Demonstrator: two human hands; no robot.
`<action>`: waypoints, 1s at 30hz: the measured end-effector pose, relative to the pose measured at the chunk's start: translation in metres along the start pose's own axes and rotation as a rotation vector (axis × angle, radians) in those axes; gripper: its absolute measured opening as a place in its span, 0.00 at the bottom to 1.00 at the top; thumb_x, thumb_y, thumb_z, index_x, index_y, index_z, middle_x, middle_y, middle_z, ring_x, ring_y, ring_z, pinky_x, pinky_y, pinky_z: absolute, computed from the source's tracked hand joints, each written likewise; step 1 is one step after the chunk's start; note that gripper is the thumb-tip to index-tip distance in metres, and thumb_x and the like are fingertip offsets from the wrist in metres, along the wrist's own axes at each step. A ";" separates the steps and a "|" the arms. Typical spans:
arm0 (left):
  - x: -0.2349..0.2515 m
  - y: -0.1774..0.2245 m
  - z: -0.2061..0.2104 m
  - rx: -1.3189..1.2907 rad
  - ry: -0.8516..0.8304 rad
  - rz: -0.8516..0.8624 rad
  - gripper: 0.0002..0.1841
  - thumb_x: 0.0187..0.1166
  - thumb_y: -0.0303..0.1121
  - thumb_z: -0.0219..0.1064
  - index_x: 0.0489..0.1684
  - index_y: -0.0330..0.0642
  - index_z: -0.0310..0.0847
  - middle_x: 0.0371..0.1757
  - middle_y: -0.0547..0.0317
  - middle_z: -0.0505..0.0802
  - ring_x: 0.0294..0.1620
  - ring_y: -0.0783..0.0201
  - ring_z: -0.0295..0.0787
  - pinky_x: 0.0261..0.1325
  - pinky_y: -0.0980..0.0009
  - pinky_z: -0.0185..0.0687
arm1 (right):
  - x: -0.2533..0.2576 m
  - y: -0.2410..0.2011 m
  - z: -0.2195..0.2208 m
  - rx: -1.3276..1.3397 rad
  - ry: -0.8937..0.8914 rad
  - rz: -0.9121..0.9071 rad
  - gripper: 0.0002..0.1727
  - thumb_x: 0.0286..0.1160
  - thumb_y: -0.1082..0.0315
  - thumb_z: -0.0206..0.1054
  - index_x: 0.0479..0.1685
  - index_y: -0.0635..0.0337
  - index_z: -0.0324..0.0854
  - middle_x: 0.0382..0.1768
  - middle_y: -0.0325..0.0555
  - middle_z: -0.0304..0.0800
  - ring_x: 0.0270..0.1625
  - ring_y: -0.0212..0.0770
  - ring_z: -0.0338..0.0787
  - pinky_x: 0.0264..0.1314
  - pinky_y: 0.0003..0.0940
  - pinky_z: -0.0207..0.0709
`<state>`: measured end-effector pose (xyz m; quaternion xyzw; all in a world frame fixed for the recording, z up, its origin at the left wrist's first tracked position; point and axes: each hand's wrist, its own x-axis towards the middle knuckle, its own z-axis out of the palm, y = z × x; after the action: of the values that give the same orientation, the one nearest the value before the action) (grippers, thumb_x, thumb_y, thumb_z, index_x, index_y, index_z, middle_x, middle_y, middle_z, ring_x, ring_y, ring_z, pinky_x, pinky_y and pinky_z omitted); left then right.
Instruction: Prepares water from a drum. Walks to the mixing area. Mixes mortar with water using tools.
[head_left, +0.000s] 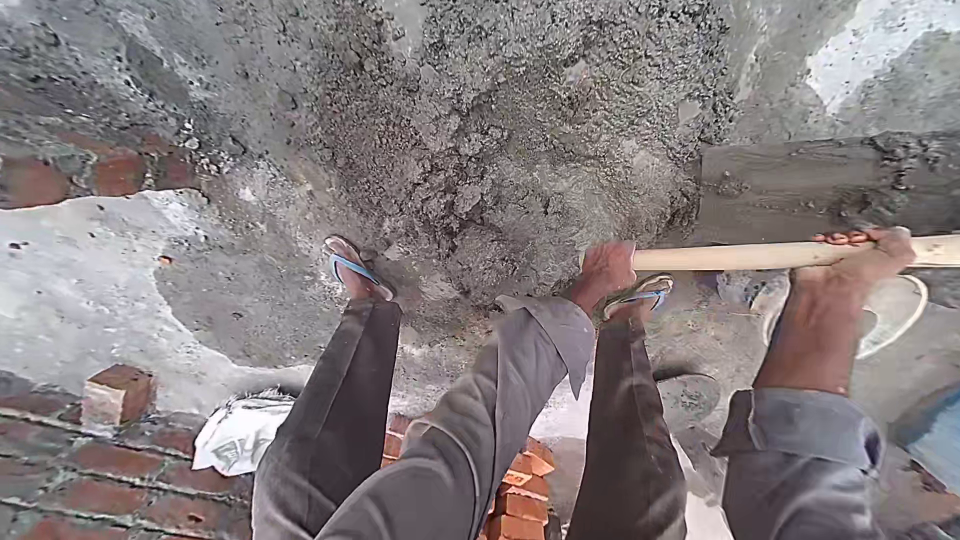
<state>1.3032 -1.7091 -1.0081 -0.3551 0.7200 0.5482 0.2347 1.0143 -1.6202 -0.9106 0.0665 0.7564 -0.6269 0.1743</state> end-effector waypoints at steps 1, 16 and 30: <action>0.007 -0.026 -0.023 0.039 0.009 -0.017 0.20 0.59 0.43 0.81 0.49 0.47 0.87 0.43 0.46 0.94 0.45 0.43 0.92 0.40 0.37 0.84 | 0.002 0.040 0.019 0.035 0.058 0.035 0.17 0.86 0.62 0.46 0.24 0.48 0.67 0.15 0.36 0.71 0.19 0.37 0.78 0.29 0.38 0.82; -0.291 -0.200 0.063 -0.082 0.062 -0.696 0.26 0.59 0.56 0.73 0.54 0.55 0.89 0.43 0.54 0.96 0.47 0.51 0.95 0.50 0.41 0.89 | -0.271 0.146 0.161 -0.214 -0.206 0.578 0.10 0.71 0.64 0.70 0.35 0.61 0.77 0.18 0.47 0.78 0.17 0.44 0.82 0.22 0.46 0.85; -0.053 -0.216 -0.094 -0.437 0.355 -0.433 0.25 0.62 0.55 0.73 0.52 0.47 0.88 0.48 0.51 0.95 0.52 0.52 0.93 0.55 0.43 0.88 | -0.176 0.072 0.443 -0.283 -0.482 0.062 0.09 0.73 0.65 0.67 0.31 0.54 0.72 0.14 0.37 0.75 0.14 0.37 0.81 0.18 0.37 0.84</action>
<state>1.5072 -1.8173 -1.0770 -0.6310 0.5233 0.5565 0.1355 1.2814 -2.0150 -0.9841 -0.0865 0.7709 -0.5070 0.3759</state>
